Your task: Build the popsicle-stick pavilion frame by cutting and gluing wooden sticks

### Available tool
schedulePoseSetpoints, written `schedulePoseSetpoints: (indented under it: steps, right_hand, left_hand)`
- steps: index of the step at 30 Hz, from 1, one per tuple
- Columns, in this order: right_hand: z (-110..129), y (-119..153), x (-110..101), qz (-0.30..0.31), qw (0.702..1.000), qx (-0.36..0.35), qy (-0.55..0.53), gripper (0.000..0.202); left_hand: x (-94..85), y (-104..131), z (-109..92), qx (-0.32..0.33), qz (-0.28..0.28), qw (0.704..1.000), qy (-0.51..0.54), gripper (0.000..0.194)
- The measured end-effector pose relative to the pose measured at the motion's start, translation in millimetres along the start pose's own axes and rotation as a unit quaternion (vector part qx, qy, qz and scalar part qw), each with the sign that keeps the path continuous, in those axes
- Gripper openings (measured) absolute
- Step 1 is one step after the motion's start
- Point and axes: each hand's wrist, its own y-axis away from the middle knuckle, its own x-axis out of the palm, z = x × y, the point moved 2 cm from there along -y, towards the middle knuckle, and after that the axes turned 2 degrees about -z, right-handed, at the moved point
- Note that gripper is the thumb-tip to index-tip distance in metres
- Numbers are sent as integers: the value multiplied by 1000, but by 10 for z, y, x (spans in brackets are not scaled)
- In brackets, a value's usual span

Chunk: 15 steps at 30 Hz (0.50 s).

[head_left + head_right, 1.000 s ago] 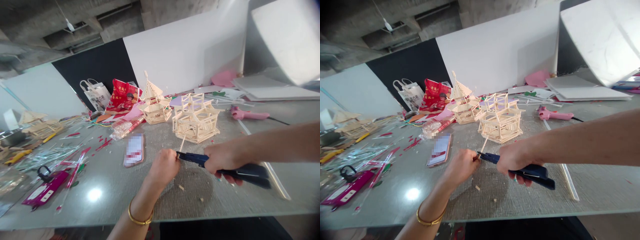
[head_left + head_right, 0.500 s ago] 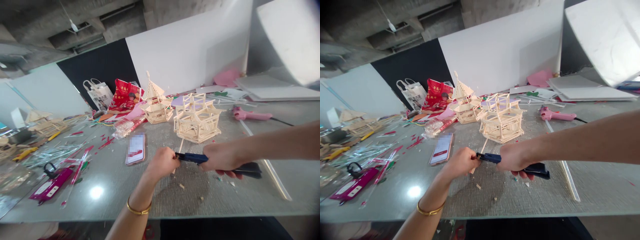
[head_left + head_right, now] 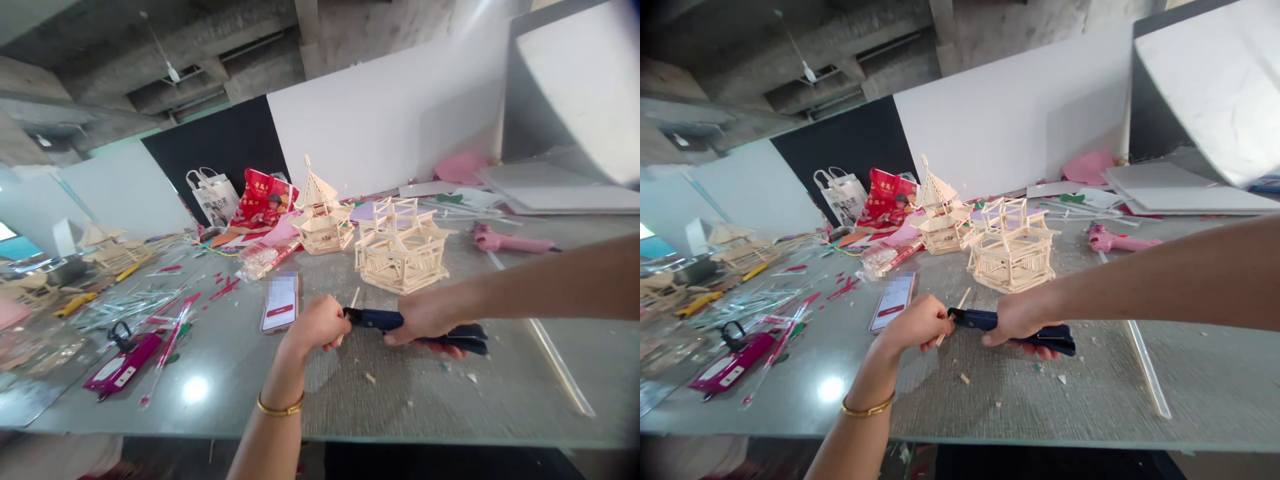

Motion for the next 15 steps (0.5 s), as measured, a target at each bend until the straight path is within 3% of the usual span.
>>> schedulePoseSetpoints:
  steps: [8,15]
  right_hand:
    - [25,-15,61,-18,999,24,-28,41]
    - [8,-59,33,-9,999,3,-36,44]
  left_hand:
    - [-37,1,21,3,15,1000,-14,14]
    - [-49,21,23,0,31,999,-42,15]
